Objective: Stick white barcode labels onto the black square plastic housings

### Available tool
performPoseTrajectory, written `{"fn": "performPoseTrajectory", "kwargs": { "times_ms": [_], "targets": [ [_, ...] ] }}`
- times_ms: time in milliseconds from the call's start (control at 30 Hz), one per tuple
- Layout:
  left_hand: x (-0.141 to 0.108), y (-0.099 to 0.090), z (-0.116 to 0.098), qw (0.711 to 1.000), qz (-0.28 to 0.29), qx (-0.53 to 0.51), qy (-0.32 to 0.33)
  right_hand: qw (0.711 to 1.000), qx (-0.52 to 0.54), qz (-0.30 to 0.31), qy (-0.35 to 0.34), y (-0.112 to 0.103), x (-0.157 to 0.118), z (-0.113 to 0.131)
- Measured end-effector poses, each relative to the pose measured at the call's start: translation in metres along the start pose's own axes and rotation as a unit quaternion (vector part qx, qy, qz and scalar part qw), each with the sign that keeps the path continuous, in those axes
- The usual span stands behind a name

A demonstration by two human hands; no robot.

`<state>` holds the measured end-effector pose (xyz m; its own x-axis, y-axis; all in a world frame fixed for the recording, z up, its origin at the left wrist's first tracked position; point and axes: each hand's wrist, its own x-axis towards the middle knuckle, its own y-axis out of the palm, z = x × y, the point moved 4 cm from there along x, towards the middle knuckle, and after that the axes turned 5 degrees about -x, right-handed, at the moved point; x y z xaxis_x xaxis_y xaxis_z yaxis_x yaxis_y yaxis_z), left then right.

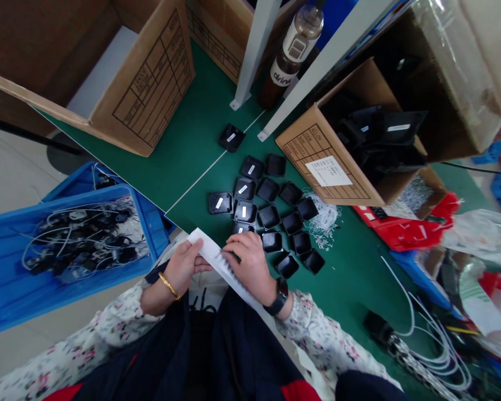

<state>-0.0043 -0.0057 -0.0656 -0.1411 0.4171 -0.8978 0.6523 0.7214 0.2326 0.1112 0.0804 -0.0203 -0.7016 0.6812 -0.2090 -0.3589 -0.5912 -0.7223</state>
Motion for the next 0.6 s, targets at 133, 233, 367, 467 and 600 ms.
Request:
{"fn": "performPoseTrajectory", "kwargs": {
  "times_ms": [133, 233, 367, 467, 600],
  "targets": [
    [0.002, 0.001, 0.001, 1.000, -0.008, 0.006, -0.006, 0.997, 0.072, -0.022, 0.033, -0.007, -0.006, -0.009],
    [0.002, 0.003, 0.001, 1.000, -0.006, 0.005, -0.007, 0.978, 0.157, -0.076, 0.116, -0.020, -0.017, -0.047],
    [0.004, 0.003, 0.000, 1.000, -0.010, 0.013, -0.008, 0.965, 0.071, -0.132, 0.216, -0.036, -0.042, -0.122],
    [0.004, 0.003, -0.002, 1.000, -0.011, 0.020, -0.010, 0.963, -0.015, -0.131, 0.234, -0.036, -0.055, -0.158],
    [0.004, 0.007, -0.004, 1.000, -0.003, 0.023, -0.010, 0.961, -0.091, -0.120, 0.231, -0.021, -0.058, -0.168]
  ]
}}
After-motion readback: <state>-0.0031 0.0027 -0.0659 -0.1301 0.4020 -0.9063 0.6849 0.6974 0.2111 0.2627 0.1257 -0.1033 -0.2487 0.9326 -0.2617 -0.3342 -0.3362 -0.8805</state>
